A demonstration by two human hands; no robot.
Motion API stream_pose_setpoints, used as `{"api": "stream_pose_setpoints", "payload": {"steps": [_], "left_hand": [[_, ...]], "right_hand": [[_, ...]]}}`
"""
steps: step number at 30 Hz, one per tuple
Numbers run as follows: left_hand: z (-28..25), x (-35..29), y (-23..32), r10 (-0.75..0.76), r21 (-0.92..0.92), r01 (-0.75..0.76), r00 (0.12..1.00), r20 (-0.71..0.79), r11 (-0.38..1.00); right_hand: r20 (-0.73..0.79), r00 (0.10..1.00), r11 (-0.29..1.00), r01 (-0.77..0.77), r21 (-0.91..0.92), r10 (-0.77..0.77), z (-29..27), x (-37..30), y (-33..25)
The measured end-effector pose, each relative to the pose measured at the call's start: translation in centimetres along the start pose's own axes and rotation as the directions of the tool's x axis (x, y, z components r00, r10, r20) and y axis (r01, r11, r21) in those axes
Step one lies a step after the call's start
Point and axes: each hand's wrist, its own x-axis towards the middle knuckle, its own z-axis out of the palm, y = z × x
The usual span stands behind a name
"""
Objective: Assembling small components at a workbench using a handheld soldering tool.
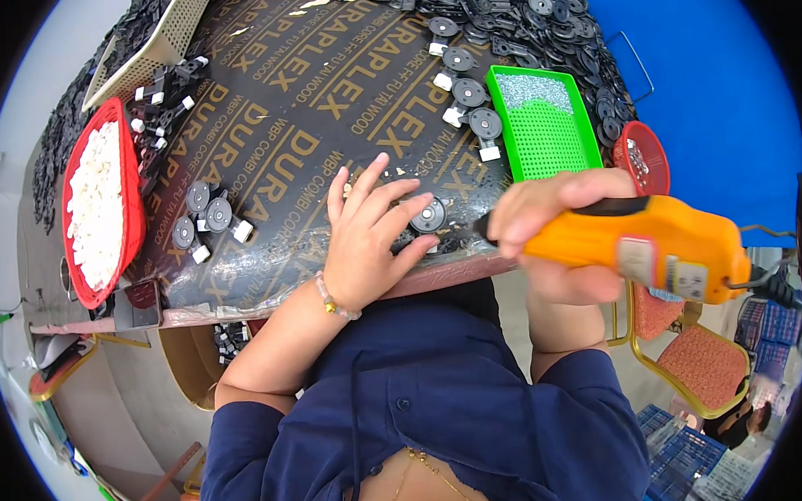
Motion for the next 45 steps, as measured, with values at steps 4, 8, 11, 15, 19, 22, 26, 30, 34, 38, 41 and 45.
{"api": "stream_pose_setpoints", "payload": {"steps": [4,8,11,15,19,22,26,30,34,38,41,45], "left_hand": [[0.0,-0.3,-0.5,0.075,-0.018,-0.076,0.996,-0.041,0.997],[0.3,-0.5,-0.9,0.063,-0.03,-0.066,0.993,-0.104,0.997],[0.3,-0.3,-0.6,0.062,-0.025,-0.065,0.992,-0.111,0.998],[0.5,-0.5,-0.5,0.129,0.058,-0.123,0.986,-0.108,0.991],[0.1,0.3,0.6,0.023,0.029,-0.021,0.996,-0.09,0.999],[0.1,0.2,0.5,-0.037,0.025,0.038,0.998,-0.046,0.999],[0.7,-0.2,-0.2,-0.002,0.08,-0.001,0.999,0.042,0.997],[0.6,0.0,0.0,-0.007,0.074,0.004,0.999,0.041,0.997],[0.2,0.0,0.2,0.001,-0.007,-0.002,0.998,-0.06,1.0],[0.6,-0.3,-0.3,0.022,-0.014,-0.023,0.996,-0.087,1.0],[0.7,-0.2,-0.4,0.02,-0.029,-0.022,0.997,-0.075,0.999],[0.7,-0.3,-0.6,0.02,-0.05,-0.023,0.998,-0.059,0.998]], "right_hand": [[0.025,0.99,0.989,-0.143,0.043,0.142,2.4,0.0,1.2],[0.116,0.992,0.991,-0.059,0.121,0.045,2.1,0.5,2.6],[0.157,0.988,0.992,-0.02,0.126,0.0,1.9,0.5,2.8],[0.046,0.981,0.98,-0.191,0.048,0.189,2.4,0.2,1.8],[0.042,0.993,0.993,-0.11,0.047,0.108,1.5,0.2,3.0],[0.015,0.989,0.988,-0.148,0.033,0.148,1.5,0.1,3.2],[0.019,0.966,0.966,-0.256,-0.033,0.257,1.5,-0.2,3.4],[0.015,0.977,0.977,-0.213,-0.001,0.213,1.5,-0.5,3.6],[0.031,0.986,0.986,-0.166,0.025,0.165,1.3,-0.2,3.1],[0.094,0.996,0.998,-0.012,0.061,0.007,1.4,0.0,2.9],[0.07,0.998,0.998,-0.008,0.059,0.004,1.5,-0.1,2.6],[0.059,0.998,0.998,0.008,0.063,-0.011,1.8,-0.3,2.3]]}}
